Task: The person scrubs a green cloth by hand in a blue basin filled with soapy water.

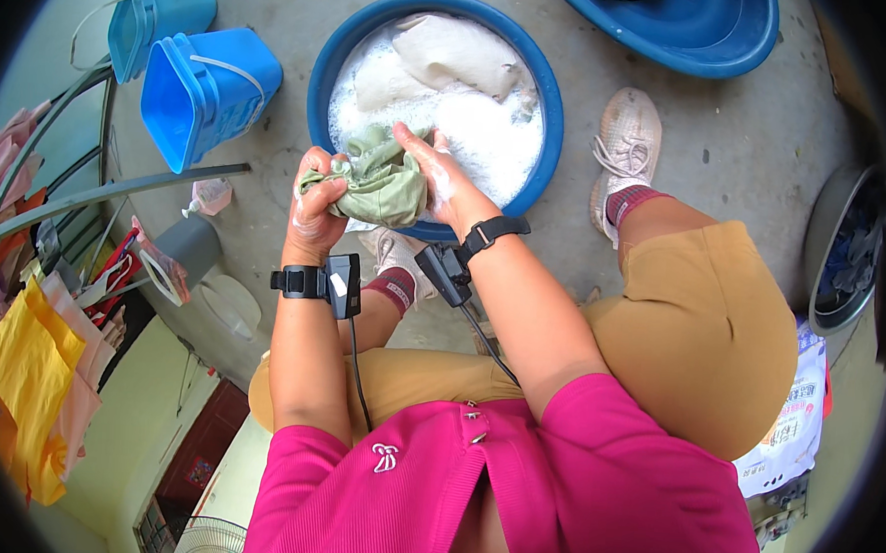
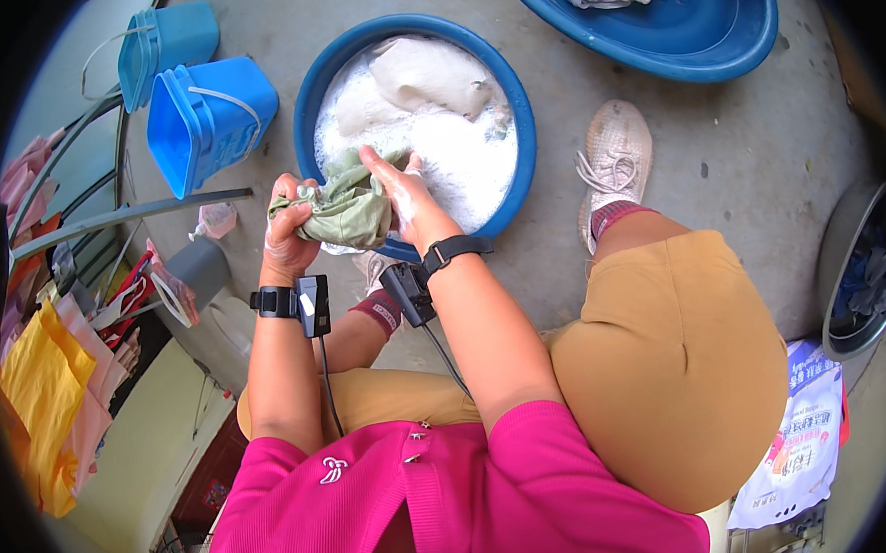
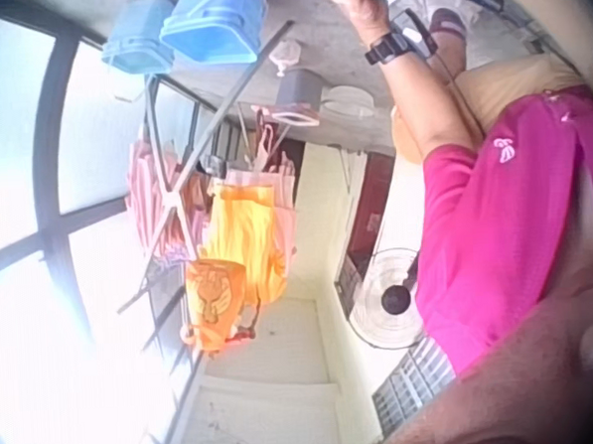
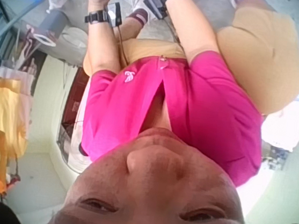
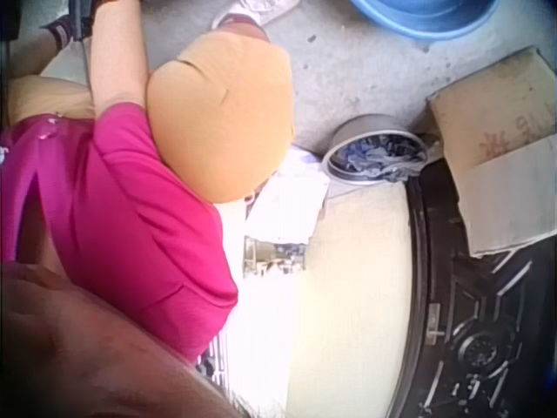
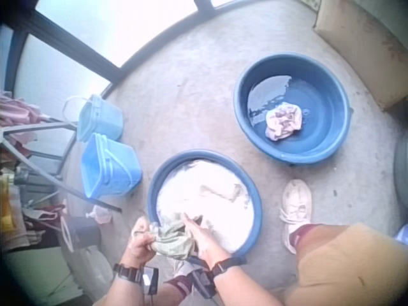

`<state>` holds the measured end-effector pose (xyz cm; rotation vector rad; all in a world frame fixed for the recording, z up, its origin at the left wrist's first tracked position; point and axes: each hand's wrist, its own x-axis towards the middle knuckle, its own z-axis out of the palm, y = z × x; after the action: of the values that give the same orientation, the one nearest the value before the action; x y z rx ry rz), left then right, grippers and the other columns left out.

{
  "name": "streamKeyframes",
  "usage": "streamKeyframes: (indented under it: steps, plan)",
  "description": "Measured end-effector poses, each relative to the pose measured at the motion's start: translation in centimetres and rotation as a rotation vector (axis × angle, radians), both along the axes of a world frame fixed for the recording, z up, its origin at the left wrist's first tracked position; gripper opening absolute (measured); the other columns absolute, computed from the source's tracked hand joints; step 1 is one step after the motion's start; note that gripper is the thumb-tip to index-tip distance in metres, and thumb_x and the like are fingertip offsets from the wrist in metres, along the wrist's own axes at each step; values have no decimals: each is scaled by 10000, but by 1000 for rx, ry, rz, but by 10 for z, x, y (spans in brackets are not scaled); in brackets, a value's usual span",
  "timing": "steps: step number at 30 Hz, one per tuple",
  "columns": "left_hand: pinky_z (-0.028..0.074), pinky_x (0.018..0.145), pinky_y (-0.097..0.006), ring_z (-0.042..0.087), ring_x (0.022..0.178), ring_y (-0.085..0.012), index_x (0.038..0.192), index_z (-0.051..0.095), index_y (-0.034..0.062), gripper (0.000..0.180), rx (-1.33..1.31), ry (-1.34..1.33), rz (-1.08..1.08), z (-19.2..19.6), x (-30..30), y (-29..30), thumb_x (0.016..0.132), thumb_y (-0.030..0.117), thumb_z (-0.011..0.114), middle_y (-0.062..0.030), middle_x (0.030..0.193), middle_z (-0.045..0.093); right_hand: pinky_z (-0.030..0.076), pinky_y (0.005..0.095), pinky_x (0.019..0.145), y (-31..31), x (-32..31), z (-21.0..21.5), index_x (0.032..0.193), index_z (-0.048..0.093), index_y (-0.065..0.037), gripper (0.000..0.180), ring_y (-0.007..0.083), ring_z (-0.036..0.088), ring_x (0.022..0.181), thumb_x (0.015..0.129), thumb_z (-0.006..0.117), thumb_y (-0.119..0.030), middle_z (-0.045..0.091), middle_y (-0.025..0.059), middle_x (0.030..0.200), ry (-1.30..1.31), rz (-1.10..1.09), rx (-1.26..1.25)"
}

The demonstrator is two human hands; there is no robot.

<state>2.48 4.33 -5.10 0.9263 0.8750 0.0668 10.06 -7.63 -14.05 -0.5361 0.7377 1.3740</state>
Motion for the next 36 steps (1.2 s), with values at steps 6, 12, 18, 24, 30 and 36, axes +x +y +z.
streamKeyframes:
  steps: [6,12,18,24,30,36]
  plan:
    - [396,641,-266,441,682,-154,767,399,120,183,-124,-78,-73,4,5,4,647,51,519,-43,736,452,450,374,541,6,-20,-33,1348,-2,-25,873,202,537,668,713,597,-50,523,106,861,14,62,-259]
    - [375,639,-217,439,705,-99,788,462,78,153,664,379,-580,10,13,15,673,20,544,0,775,456,465,388,498,0,-24,-44,1044,404,12,317,227,533,622,736,478,15,514,118,841,-67,8,-367]
    - [427,813,-380,531,951,-309,1098,476,139,540,1177,507,-900,-23,-2,7,609,100,700,-116,1013,554,426,291,562,8,-15,-11,1010,510,11,366,163,521,701,649,473,56,543,70,819,-337,-13,-280]
    - [366,925,-370,479,1074,-296,1142,488,73,552,1171,327,-709,-57,-3,3,622,107,669,-138,1153,510,343,396,931,14,-20,1,967,581,4,401,342,402,1092,647,665,-222,414,227,1171,-1498,390,-576]
    - [397,813,-256,499,911,-159,767,488,25,108,548,147,-229,-25,22,-4,660,19,484,-91,1110,551,369,302,904,18,6,10,1076,481,17,456,216,427,1062,711,702,-142,418,131,1138,-856,-255,-197]
    - [356,897,-305,445,979,-190,1132,416,23,358,812,215,-164,-34,27,-15,779,42,358,-111,1150,405,393,251,837,22,7,26,1117,436,-18,394,147,477,955,794,633,-127,488,88,1055,-485,-353,-10]
